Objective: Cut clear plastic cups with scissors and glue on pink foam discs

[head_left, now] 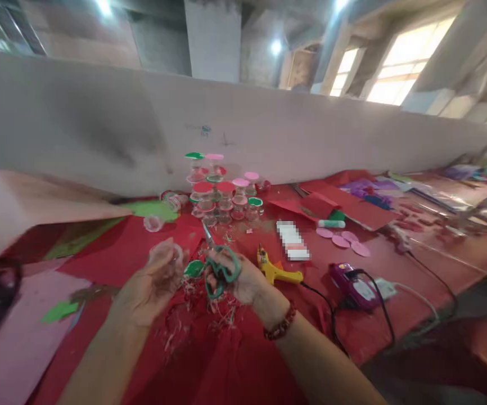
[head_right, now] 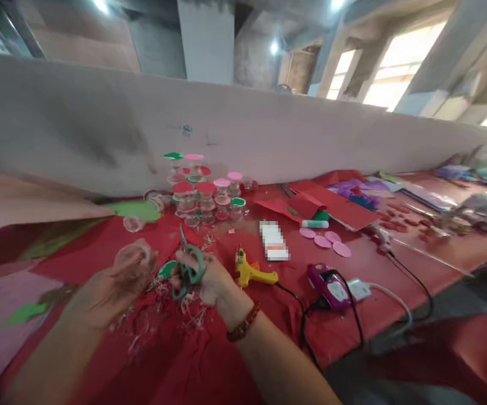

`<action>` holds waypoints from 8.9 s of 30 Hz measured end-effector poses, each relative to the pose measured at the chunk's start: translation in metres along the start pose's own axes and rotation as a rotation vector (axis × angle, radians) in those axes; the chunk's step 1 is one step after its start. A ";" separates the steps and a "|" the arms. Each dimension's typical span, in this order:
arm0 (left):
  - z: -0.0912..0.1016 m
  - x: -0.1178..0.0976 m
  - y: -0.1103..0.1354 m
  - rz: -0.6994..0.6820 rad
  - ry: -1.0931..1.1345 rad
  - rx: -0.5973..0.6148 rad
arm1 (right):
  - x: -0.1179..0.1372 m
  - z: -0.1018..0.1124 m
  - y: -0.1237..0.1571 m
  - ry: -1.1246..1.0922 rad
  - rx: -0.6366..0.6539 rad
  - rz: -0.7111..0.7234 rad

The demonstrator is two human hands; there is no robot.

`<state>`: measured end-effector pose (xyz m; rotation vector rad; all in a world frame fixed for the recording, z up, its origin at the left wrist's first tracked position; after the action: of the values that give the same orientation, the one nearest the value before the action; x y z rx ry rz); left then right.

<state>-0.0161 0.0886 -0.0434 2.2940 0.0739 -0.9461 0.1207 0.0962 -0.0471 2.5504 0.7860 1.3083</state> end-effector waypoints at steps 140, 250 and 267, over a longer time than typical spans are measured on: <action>0.004 -0.035 0.020 -0.478 0.082 0.095 | 0.033 -0.017 0.032 1.250 -0.220 0.853; 0.003 -0.031 0.014 -0.383 0.083 0.120 | 0.050 -0.010 0.036 1.409 -0.387 0.975; 0.005 -0.033 0.012 -0.437 0.049 0.082 | 0.028 -0.009 0.022 1.081 -0.169 0.710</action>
<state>-0.0399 0.0817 -0.0183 2.4255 0.5875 -1.1225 0.1354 0.0911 -0.0136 1.8683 -0.2249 2.8660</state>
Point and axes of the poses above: each hand's wrist, its own y-axis away from the middle knuckle, its own z-axis out of the back of the hand, x = y × z, the point moved 10 cm from there along -y, towards the middle knuckle, and after that the axes turned 11 degrees about -x, right-handed, at the moved point
